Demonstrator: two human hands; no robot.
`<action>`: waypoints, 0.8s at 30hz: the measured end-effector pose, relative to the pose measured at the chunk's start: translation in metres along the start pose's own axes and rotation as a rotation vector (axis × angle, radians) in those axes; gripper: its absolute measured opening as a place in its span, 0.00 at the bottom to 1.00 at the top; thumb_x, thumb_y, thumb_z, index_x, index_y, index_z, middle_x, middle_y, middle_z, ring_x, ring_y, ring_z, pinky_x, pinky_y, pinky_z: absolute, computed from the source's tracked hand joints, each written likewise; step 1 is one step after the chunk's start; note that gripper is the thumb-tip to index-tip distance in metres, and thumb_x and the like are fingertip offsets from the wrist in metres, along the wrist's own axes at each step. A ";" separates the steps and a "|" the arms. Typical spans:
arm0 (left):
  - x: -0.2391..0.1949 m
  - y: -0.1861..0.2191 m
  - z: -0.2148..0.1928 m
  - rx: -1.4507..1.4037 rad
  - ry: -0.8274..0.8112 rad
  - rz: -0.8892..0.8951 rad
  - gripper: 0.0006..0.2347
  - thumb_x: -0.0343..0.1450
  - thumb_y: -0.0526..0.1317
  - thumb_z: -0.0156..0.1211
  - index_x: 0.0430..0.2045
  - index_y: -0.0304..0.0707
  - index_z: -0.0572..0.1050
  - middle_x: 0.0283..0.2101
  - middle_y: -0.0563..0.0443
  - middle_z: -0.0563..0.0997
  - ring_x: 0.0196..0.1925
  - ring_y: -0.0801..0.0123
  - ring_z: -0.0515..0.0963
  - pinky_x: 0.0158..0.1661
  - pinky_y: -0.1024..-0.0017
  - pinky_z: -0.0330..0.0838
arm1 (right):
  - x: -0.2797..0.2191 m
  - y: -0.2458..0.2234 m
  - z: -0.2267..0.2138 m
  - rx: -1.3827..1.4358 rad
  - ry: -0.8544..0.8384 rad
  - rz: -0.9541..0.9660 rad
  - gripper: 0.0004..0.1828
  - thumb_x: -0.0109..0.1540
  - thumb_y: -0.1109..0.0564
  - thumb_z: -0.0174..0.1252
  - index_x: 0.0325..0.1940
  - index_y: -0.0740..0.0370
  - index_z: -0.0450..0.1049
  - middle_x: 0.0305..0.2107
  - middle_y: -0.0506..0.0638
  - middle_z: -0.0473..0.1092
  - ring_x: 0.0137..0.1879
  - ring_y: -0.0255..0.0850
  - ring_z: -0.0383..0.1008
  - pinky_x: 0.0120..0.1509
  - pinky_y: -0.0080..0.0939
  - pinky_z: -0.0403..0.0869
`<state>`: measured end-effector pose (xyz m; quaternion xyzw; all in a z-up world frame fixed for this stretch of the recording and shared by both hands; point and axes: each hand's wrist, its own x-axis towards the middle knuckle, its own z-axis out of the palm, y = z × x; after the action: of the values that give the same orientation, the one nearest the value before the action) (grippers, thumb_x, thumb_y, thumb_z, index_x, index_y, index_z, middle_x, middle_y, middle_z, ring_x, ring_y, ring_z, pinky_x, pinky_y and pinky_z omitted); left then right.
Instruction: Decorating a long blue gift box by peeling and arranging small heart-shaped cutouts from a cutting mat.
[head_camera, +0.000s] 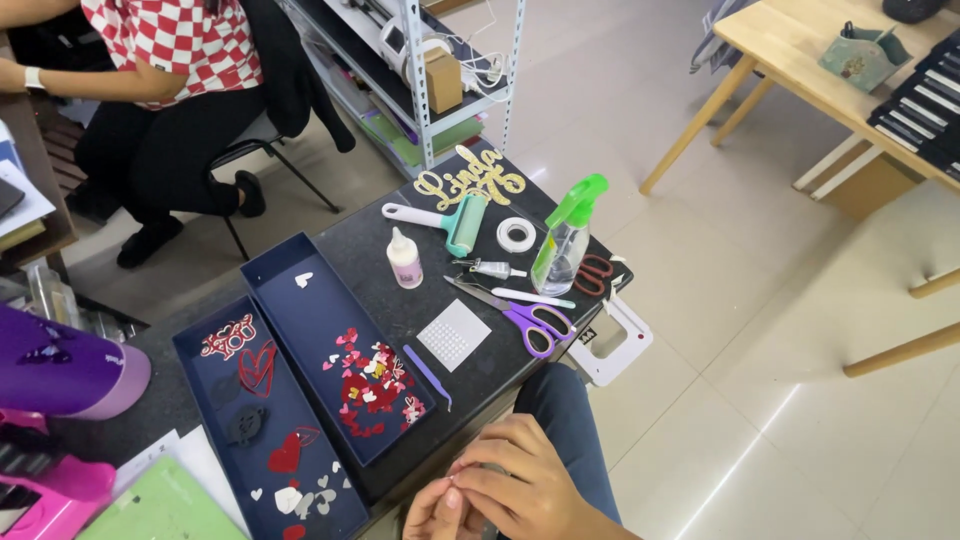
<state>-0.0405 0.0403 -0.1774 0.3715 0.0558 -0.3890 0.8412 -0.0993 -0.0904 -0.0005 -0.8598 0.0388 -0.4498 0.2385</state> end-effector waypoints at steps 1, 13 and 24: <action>-0.004 0.005 0.015 0.003 -0.002 -0.003 0.06 0.69 0.27 0.59 0.36 0.33 0.81 0.50 0.21 0.84 0.51 0.39 0.85 0.43 0.50 0.83 | -0.002 0.002 0.001 -0.002 0.003 0.003 0.09 0.70 0.58 0.54 0.38 0.61 0.77 0.40 0.50 0.75 0.43 0.48 0.72 0.47 0.48 0.70; 0.010 -0.028 -0.004 0.426 -0.182 0.156 0.10 0.72 0.37 0.52 0.37 0.25 0.67 0.48 0.41 0.82 0.51 0.80 0.80 0.47 0.82 0.70 | -0.015 0.008 0.015 0.013 0.075 -0.027 0.11 0.69 0.63 0.51 0.35 0.70 0.73 0.34 0.59 0.73 0.43 0.55 0.78 0.48 0.51 0.78; -0.004 -0.008 0.033 0.139 0.242 0.048 0.11 0.67 0.27 0.60 0.41 0.18 0.80 0.48 0.21 0.85 0.51 0.41 0.85 0.43 0.53 0.80 | -0.013 0.009 0.008 -0.108 0.106 -0.019 0.08 0.69 0.59 0.54 0.38 0.62 0.77 0.34 0.52 0.75 0.39 0.48 0.74 0.41 0.44 0.73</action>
<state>-0.0552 0.0174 -0.1564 0.4742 0.1210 -0.3241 0.8096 -0.0993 -0.0912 -0.0182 -0.8469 0.0674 -0.4940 0.1850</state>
